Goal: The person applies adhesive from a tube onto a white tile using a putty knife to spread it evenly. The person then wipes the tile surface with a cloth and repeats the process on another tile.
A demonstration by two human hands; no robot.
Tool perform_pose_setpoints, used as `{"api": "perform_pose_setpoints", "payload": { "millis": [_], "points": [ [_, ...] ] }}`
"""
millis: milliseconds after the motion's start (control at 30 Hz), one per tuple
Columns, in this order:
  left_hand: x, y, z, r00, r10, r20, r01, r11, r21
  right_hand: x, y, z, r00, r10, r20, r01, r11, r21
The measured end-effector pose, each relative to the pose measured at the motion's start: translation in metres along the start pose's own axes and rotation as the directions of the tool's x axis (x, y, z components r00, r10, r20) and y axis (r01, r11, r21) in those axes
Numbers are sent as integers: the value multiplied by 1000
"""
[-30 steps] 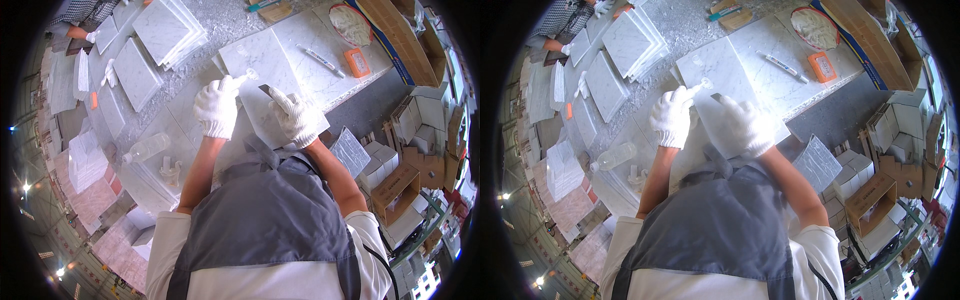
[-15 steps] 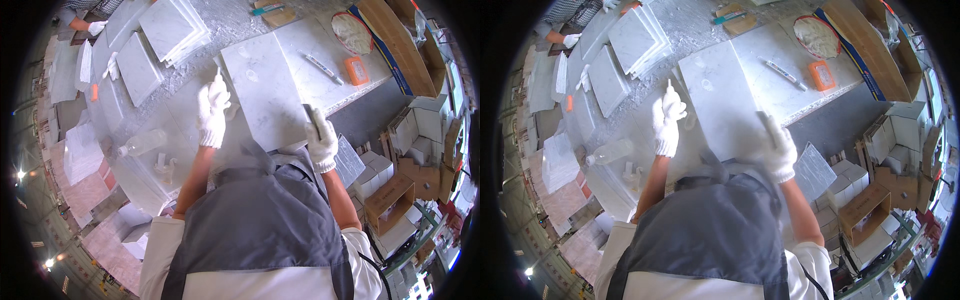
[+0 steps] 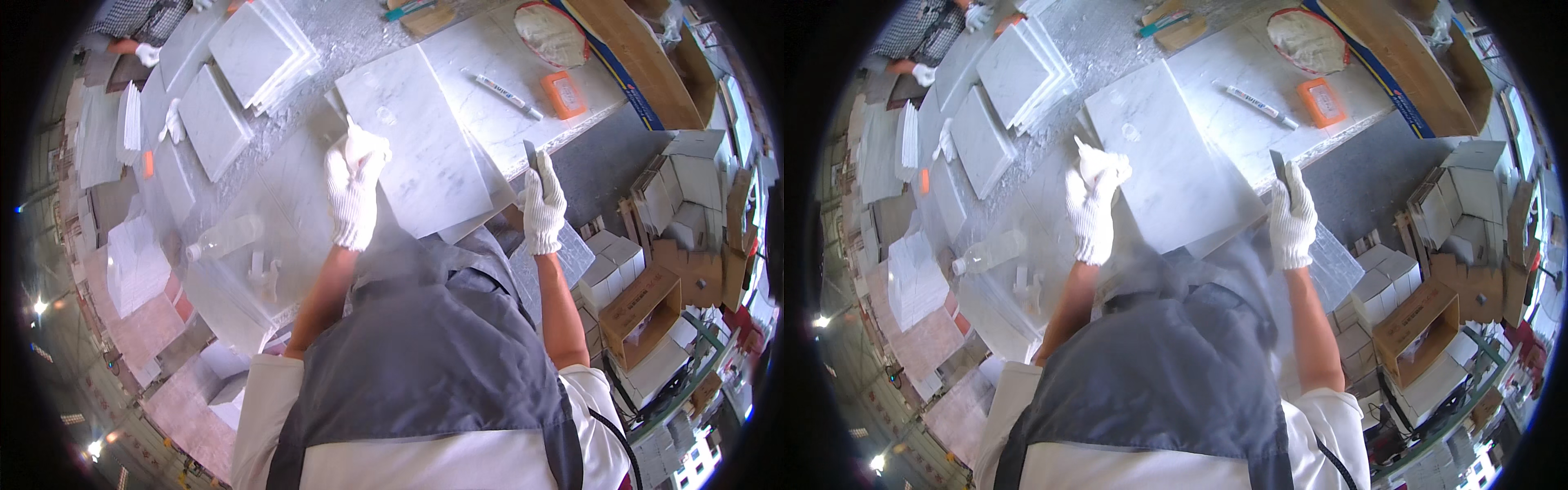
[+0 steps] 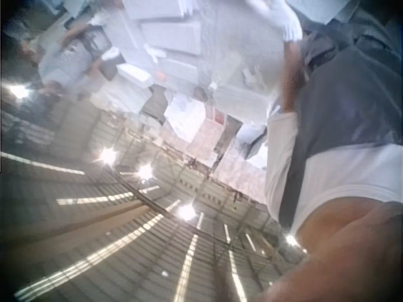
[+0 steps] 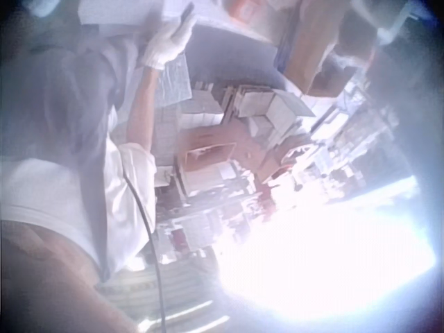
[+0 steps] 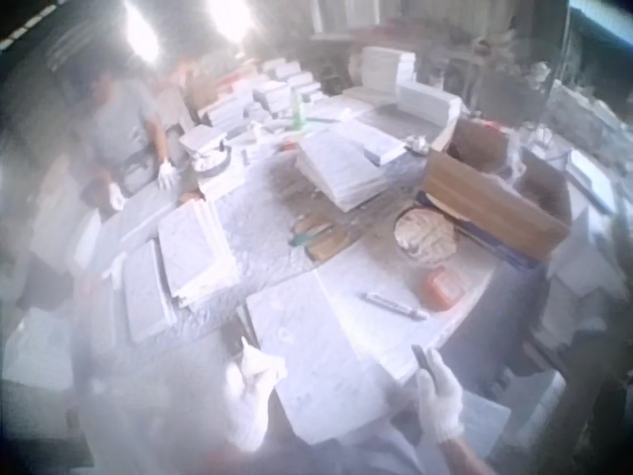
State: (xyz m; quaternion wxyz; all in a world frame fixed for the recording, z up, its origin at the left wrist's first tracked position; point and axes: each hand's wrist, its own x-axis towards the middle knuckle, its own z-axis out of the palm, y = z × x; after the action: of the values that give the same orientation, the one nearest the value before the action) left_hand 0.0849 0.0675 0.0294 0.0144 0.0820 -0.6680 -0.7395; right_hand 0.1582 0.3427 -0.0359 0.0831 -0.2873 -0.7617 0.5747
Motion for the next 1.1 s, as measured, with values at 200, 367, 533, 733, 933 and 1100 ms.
{"api": "perform_pose_setpoints", "payload": {
  "millis": [200,367,533,733,933,1100],
  "points": [
    [-25,-16,18,999,-44,13,44,999,-31,105,-19,-30,985,-170,-35,165,980,-109],
    [-31,-33,19,996,-79,-44,84,991,108,198,-36,-35,882,-471,-7,421,795,-436],
    [-31,-49,18,994,-73,-86,91,967,238,244,-36,-24,893,-435,117,402,652,-643],
    [-30,-57,18,992,-103,-77,113,983,142,262,-32,-10,903,-394,170,398,619,-678],
    [-30,-59,18,991,-89,-104,107,976,191,264,-29,-8,890,-418,180,446,720,-531],
    [-29,-61,16,989,-107,-98,120,983,136,263,-27,-9,930,-330,162,366,798,-479]
  ]
}}
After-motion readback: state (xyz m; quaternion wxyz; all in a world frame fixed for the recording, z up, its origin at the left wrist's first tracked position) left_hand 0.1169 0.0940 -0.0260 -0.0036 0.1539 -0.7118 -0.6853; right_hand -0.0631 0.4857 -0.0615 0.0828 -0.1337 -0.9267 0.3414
